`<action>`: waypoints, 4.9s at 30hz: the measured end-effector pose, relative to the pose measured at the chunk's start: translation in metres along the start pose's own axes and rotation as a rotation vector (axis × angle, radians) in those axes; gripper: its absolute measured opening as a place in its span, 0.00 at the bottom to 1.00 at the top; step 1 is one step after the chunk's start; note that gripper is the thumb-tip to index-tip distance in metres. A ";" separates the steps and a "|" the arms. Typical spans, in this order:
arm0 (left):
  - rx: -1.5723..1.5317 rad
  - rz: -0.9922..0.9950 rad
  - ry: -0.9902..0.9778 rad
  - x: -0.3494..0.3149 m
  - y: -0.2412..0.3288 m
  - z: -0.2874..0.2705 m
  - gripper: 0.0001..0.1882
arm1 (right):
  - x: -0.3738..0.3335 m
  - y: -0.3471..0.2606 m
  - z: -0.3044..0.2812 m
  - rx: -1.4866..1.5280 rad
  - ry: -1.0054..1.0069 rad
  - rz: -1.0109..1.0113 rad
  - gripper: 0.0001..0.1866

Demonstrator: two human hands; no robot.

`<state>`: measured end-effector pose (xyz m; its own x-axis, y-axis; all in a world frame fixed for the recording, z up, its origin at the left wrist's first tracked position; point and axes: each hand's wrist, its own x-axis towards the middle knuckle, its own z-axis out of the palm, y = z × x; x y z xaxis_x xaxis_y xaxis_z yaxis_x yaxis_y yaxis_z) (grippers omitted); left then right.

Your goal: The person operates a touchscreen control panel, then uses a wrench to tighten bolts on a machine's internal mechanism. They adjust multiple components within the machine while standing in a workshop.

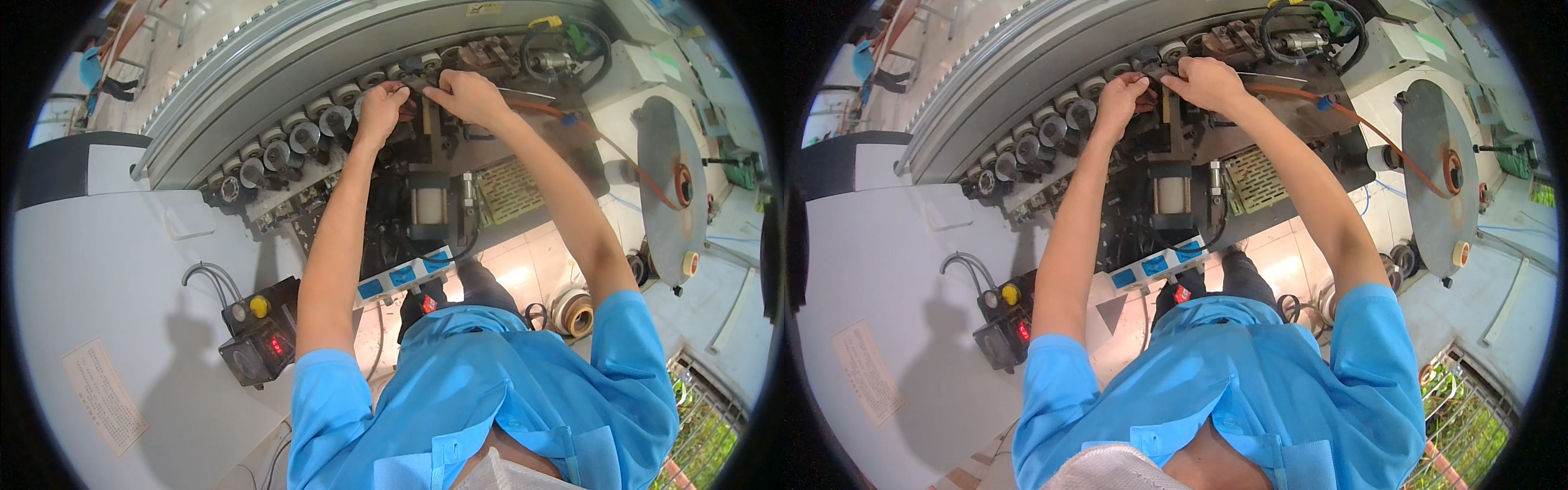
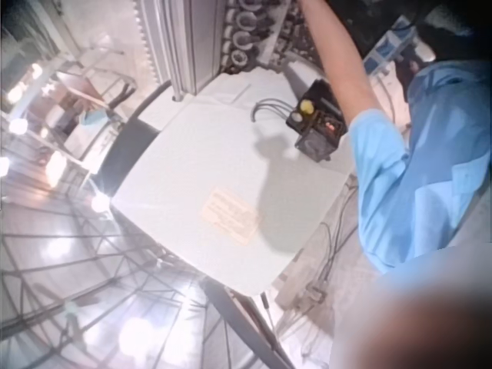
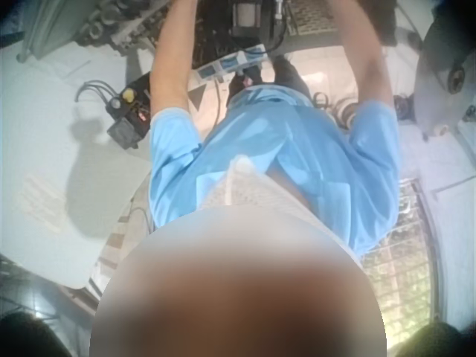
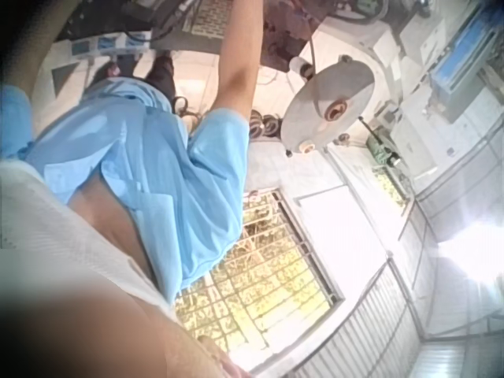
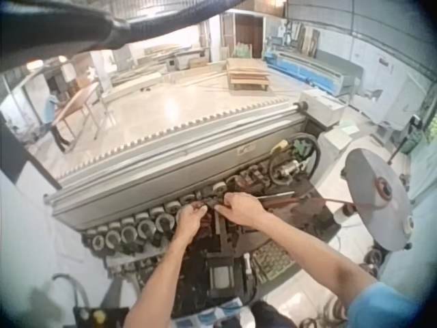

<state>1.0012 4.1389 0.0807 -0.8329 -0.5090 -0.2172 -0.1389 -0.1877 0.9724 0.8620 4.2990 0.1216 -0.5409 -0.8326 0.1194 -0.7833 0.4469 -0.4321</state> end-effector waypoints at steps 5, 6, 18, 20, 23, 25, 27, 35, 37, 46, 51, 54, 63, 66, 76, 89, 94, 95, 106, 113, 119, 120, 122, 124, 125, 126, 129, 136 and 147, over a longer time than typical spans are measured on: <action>0.063 -0.081 -0.024 0.005 0.001 -0.005 0.14 | -0.003 -0.013 0.006 -0.224 0.076 -0.120 0.26; 0.090 -0.079 -0.023 0.005 0.001 -0.006 0.14 | -0.003 -0.014 0.007 -0.255 0.077 -0.143 0.25; 0.421 0.182 0.088 0.009 -0.001 -0.013 0.21 | 0.016 0.016 0.011 -0.314 0.077 -0.542 0.21; 0.413 0.253 0.060 0.014 0.002 -0.013 0.23 | 0.018 0.016 0.010 -0.285 0.060 -0.538 0.20; 0.617 0.333 0.007 0.025 0.009 -0.008 0.27 | 0.011 0.008 0.010 -0.254 0.098 -0.471 0.18; 0.559 0.270 -0.027 0.033 0.015 -0.001 0.27 | 0.002 -0.002 0.013 -0.249 0.123 -0.302 0.16; 0.621 0.157 0.011 0.037 0.022 0.005 0.25 | -0.007 -0.012 0.018 -0.194 0.102 -0.070 0.19; 0.677 0.109 0.107 0.031 0.038 0.023 0.23 | -0.004 -0.018 0.030 -0.169 0.195 0.021 0.16; 0.696 0.248 0.155 0.031 0.038 0.024 0.23 | -0.002 -0.016 0.032 -0.191 0.197 -0.037 0.15; 0.071 -0.202 -0.207 0.025 0.041 -0.023 0.22 | -0.028 -0.009 0.009 -0.017 0.104 -0.087 0.18; -0.043 -0.290 -0.214 0.010 0.024 -0.026 0.21 | -0.079 -0.020 0.011 0.178 0.130 0.006 0.17; -0.084 -0.329 -0.223 0.000 0.014 -0.020 0.15 | -0.104 -0.033 0.018 0.274 0.156 0.060 0.15; 0.312 -0.060 -0.001 -0.007 -0.005 -0.005 0.05 | -0.163 -0.049 0.035 0.494 0.202 0.297 0.11; 0.430 0.043 0.091 -0.010 -0.013 0.002 0.06 | -0.176 -0.044 0.038 0.517 0.167 0.370 0.10; -0.066 0.012 0.013 -0.011 -0.022 -0.009 0.10 | -0.202 -0.053 0.060 0.437 0.141 0.336 0.08; -0.409 -0.130 -0.050 -0.008 -0.009 -0.018 0.08 | -0.225 -0.045 0.068 0.440 0.092 0.392 0.09; -0.470 -0.106 -0.120 -0.007 -0.011 -0.019 0.13 | -0.229 -0.042 0.069 0.449 0.106 0.411 0.09; -0.450 -0.113 -0.130 -0.007 -0.012 -0.017 0.16 | -0.229 -0.041 0.069 0.448 0.111 0.410 0.09; 0.673 0.402 0.230 -0.020 -0.013 0.007 0.26 | -0.236 -0.046 0.078 0.431 0.104 0.377 0.09; 0.666 0.378 0.292 -0.026 -0.015 0.017 0.26 | -0.249 -0.043 0.084 0.429 0.085 0.407 0.10; 0.792 0.462 0.395 -0.024 -0.022 0.022 0.24 | -0.242 -0.053 0.061 0.503 0.241 0.380 0.07; 0.813 0.495 0.406 -0.024 -0.022 0.021 0.22 | -0.240 -0.054 0.054 0.517 0.266 0.385 0.07; 0.867 0.454 0.394 -0.025 -0.022 0.018 0.18 | -0.233 -0.057 0.043 0.552 0.273 0.401 0.07; 0.909 0.439 0.338 -0.026 -0.021 0.013 0.15 | -0.225 -0.059 0.034 0.582 0.287 0.388 0.06; 0.935 0.413 0.316 -0.026 -0.020 0.010 0.14 | -0.221 -0.061 0.032 0.591 0.304 0.364 0.06; 0.941 0.421 0.298 -0.025 -0.019 0.008 0.14 | -0.218 -0.062 0.030 0.604 0.321 0.338 0.06; 0.936 0.442 0.231 -0.023 -0.018 -0.004 0.14 | -0.215 -0.067 0.028 0.592 0.337 0.307 0.06; 0.826 0.370 0.158 -0.021 -0.011 -0.029 0.18 | -0.220 -0.074 0.035 0.602 0.291 0.308 0.07; 0.793 0.401 0.164 -0.009 -0.014 -0.022 0.18 | -0.233 -0.072 0.049 0.555 0.246 0.332 0.08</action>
<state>1.0226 4.1273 0.0669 -0.8201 -0.5360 0.2002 -0.2334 0.6330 0.7382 1.0594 4.4450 0.0814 -0.8301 -0.5528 0.0731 -0.3273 0.3769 -0.8665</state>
